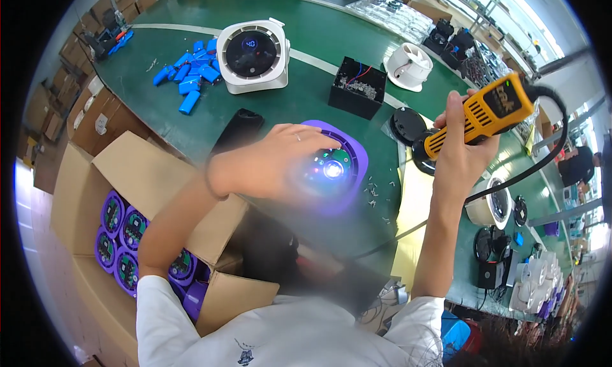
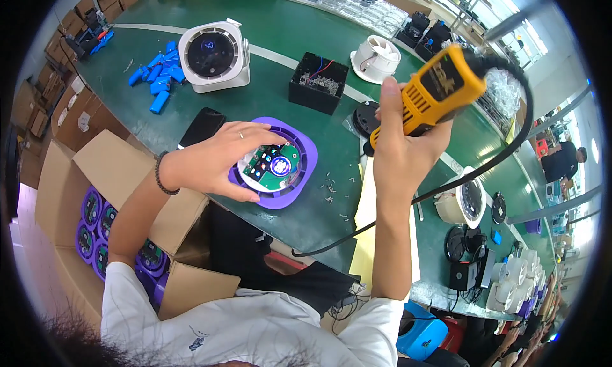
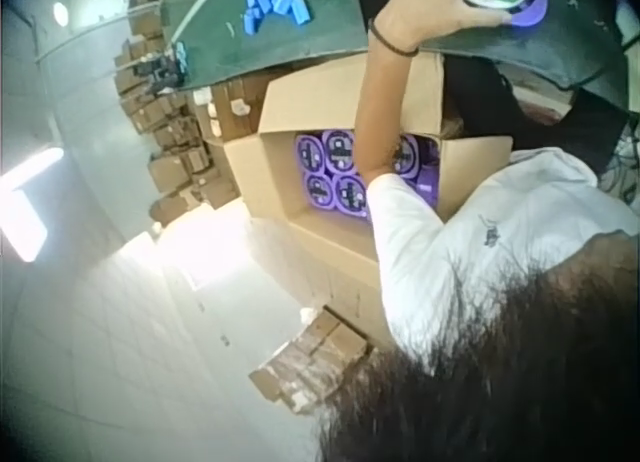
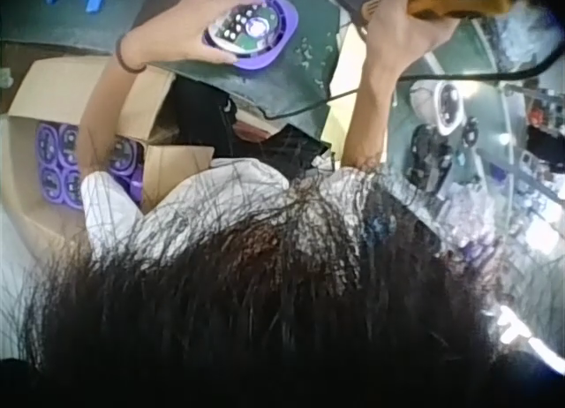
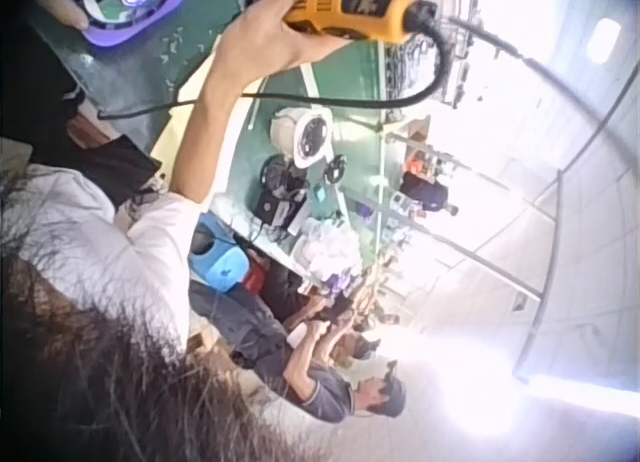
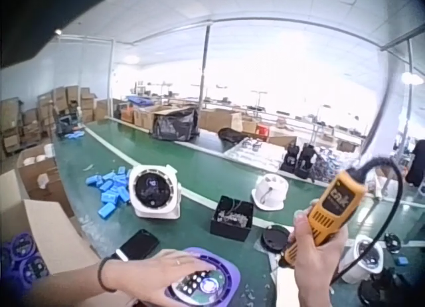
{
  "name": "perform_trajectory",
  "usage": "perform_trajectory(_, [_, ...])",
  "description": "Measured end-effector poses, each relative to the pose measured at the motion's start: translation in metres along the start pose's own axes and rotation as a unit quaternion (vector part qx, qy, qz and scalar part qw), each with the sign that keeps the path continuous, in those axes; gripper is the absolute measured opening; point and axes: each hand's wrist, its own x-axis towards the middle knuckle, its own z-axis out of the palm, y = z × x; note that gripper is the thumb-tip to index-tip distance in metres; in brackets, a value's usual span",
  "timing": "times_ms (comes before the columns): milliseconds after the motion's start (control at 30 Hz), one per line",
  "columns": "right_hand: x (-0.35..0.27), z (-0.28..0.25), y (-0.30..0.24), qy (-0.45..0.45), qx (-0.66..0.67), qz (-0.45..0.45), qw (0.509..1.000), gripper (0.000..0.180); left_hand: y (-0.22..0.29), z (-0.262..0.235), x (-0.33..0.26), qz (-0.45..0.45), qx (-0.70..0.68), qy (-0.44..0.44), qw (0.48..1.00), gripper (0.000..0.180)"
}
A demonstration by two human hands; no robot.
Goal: The person assembles small cooling fan units by inserting white fans into purple plastic housings and securing internal circuit board components with screws using an electric screwdriver.
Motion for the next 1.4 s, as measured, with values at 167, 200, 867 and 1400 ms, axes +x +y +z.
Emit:
perform_trajectory(167, [-0.014, -0.03, 0.018, 0.072, -0.169, -0.131, 0.974, 0.068, -0.012, -0.012, 0.018, 0.029, 0.052, -0.102, 0.993, 0.087])
perform_trajectory(200, [-0.028, -0.036, 0.011, 0.052, -0.261, -0.13, 0.955, 0.085, -0.011, -0.014, 0.02, 0.009, 0.059, -0.131, 0.99, 0.085])
perform_trajectory(867, [-0.1, -0.003, 0.023, -0.304, -0.211, 0.023, 0.929, 0.016, 0.002, -0.002, 0.014, 0.026, 0.11, -0.055, 0.992, 0.09])
perform_trajectory(1400, [-0.09, -0.011, 0.013, -0.395, -0.12, 0.093, 0.906, 0.012, 0.007, 0.038, 0.011, 0.06, 0.028, 0.11, 0.992, 0.035])
